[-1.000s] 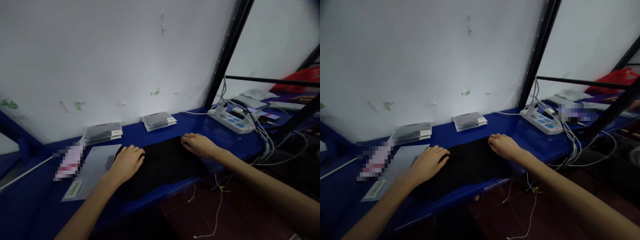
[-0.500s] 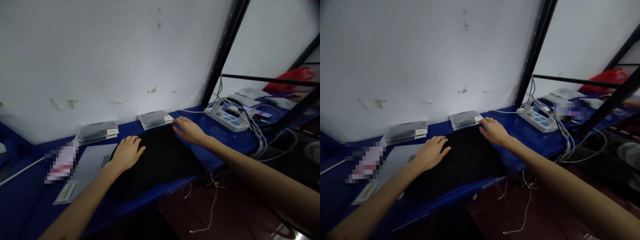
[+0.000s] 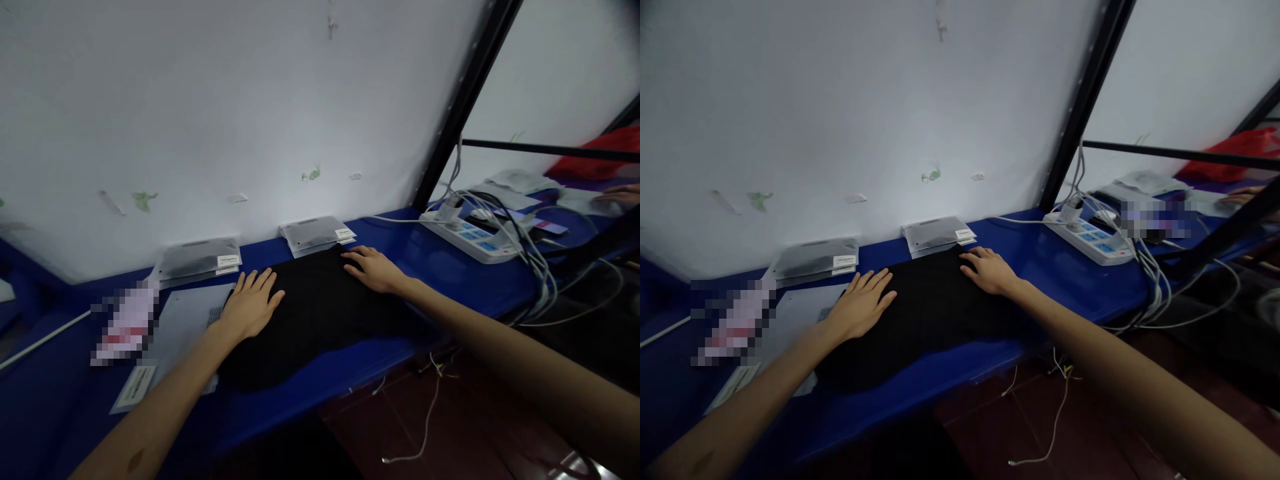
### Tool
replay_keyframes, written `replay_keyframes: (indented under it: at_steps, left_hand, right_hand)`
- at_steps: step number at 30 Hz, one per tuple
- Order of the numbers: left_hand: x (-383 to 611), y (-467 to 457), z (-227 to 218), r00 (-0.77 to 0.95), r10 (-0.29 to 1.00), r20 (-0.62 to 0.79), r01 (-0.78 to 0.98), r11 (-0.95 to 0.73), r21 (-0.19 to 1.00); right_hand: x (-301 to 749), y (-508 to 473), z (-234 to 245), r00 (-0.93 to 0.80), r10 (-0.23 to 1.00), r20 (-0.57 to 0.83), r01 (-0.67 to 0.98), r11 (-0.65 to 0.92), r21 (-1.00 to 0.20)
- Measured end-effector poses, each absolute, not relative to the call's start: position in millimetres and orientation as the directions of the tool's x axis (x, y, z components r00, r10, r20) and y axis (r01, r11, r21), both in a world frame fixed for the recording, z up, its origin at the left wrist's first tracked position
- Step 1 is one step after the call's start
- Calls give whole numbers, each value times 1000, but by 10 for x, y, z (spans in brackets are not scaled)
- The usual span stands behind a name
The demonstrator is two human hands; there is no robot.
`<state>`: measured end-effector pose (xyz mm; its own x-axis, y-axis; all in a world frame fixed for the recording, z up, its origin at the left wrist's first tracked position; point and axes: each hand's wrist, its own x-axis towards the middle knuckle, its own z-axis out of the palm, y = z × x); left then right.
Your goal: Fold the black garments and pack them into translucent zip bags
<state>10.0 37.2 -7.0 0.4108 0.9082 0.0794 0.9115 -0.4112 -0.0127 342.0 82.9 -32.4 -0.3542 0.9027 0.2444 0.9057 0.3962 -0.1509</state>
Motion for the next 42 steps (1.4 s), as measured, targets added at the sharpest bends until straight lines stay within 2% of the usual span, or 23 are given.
replay_keyframes:
  at_steps: [7, 13, 16, 23, 28, 33, 42]
  left_hand:
    - [120, 364, -18, 445, 892, 75, 895, -443, -40]
    - [122, -137, 266, 431, 899, 83, 902, -433, 5]
    - [3, -566, 269, 389, 915, 110, 919, -394, 29]
    - [-345, -1112, -175, 215, 933, 289, 967, -246, 74]
    - [-361, -1111, -253, 204, 912, 357, 966, -247, 79]
    - [-357, -1096, -254, 238, 890, 389, 956, -284, 66]
    - [-357, -1130, -274, 194, 899, 394, 963, -252, 101]
  right_hand:
    - [3390, 805, -348, -324, 912, 252, 902, 378, -209]
    - [3504, 529, -183, -263, 901, 346, 829, 395, -396]
    - [3596, 195, -131, -266, 897, 353, 801, 410, -437]
    - [3666, -524, -359, -296, 886, 358, 785, 439, -436]
    - [3615, -566, -487, -244, 886, 394, 816, 407, -410]
    - [3575, -553, -478, -222, 881, 418, 828, 397, -397]
    - [3579, -562, -477, -221, 877, 427, 823, 402, -401]
